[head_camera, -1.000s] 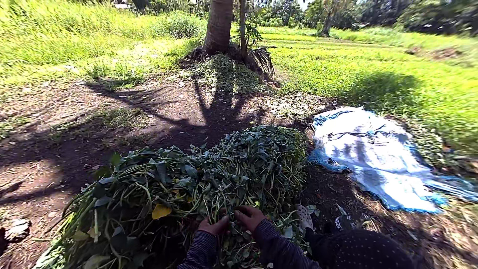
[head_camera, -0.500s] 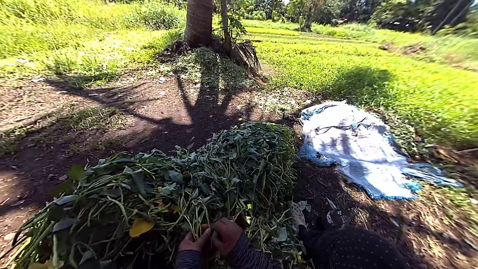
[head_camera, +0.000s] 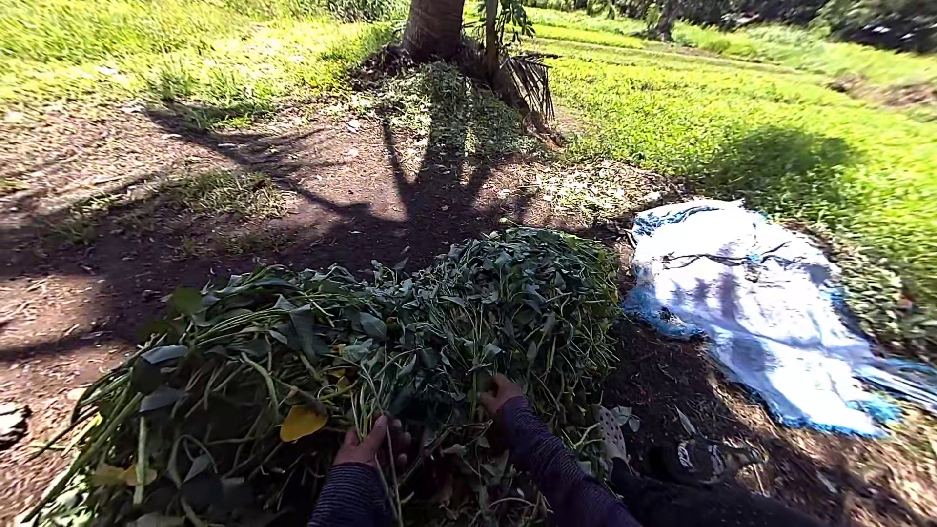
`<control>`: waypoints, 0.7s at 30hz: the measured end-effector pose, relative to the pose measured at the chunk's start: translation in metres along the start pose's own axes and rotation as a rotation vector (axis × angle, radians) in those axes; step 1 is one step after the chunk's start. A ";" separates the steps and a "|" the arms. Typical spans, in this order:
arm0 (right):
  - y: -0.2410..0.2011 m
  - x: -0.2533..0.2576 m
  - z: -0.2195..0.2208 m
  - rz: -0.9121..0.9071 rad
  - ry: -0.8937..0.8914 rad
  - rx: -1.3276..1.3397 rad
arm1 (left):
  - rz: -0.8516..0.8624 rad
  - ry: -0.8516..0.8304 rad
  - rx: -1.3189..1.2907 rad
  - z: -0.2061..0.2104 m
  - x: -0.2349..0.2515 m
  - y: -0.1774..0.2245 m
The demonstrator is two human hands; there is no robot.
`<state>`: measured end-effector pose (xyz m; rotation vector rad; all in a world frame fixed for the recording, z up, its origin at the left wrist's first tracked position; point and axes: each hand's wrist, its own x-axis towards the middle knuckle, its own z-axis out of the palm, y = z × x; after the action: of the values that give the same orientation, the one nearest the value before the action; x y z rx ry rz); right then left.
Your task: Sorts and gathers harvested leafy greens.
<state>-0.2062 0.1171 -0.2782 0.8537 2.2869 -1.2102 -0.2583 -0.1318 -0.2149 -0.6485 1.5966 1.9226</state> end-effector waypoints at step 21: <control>-0.011 -0.127 0.027 -0.308 -0.043 0.513 | 0.035 -0.381 -0.014 0.006 -0.014 0.012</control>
<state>-0.1193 0.0487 -0.2089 0.6359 2.1547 -1.9854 -0.2562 -0.1292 -0.1957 -0.2388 1.3615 1.9436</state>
